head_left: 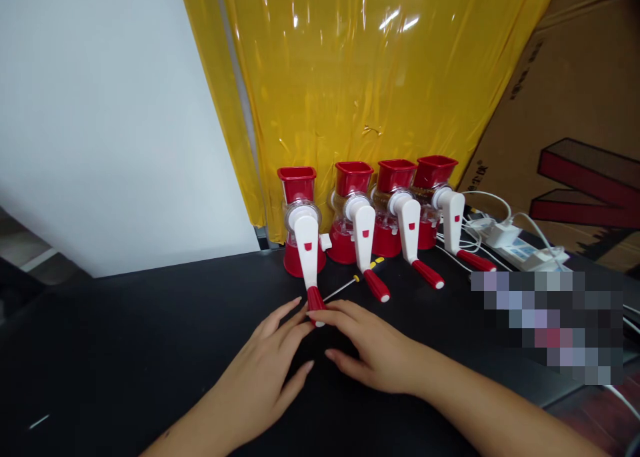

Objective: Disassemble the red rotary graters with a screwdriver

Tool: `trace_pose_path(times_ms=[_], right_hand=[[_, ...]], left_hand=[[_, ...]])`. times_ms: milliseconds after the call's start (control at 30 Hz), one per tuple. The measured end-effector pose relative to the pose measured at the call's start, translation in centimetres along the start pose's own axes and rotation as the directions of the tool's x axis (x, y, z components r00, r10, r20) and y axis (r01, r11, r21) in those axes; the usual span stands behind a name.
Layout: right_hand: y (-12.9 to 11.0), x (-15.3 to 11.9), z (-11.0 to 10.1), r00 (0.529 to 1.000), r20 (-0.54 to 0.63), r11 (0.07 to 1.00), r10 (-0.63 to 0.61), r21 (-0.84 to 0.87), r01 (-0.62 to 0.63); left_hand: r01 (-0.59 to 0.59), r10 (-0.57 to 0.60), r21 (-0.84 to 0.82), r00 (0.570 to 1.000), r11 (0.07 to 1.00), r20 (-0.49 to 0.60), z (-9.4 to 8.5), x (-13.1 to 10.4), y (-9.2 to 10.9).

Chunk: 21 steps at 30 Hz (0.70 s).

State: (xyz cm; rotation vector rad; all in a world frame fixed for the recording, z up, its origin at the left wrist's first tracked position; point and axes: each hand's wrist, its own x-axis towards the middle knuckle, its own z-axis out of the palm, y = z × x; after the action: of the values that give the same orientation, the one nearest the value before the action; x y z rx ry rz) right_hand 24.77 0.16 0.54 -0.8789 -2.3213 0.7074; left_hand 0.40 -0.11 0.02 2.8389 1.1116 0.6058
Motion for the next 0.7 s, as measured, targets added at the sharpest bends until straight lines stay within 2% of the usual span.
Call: trace_pose_path(times_ms=[700], right_hand=[[0.36, -0.18, 0.17, 0.999, 0.016, 0.998, -0.033, 0.051, 0.032]], left_hand=[[0.009, -0.009, -0.025, 1.000, 1.000, -0.013, 0.13, -0.05, -0.10]])
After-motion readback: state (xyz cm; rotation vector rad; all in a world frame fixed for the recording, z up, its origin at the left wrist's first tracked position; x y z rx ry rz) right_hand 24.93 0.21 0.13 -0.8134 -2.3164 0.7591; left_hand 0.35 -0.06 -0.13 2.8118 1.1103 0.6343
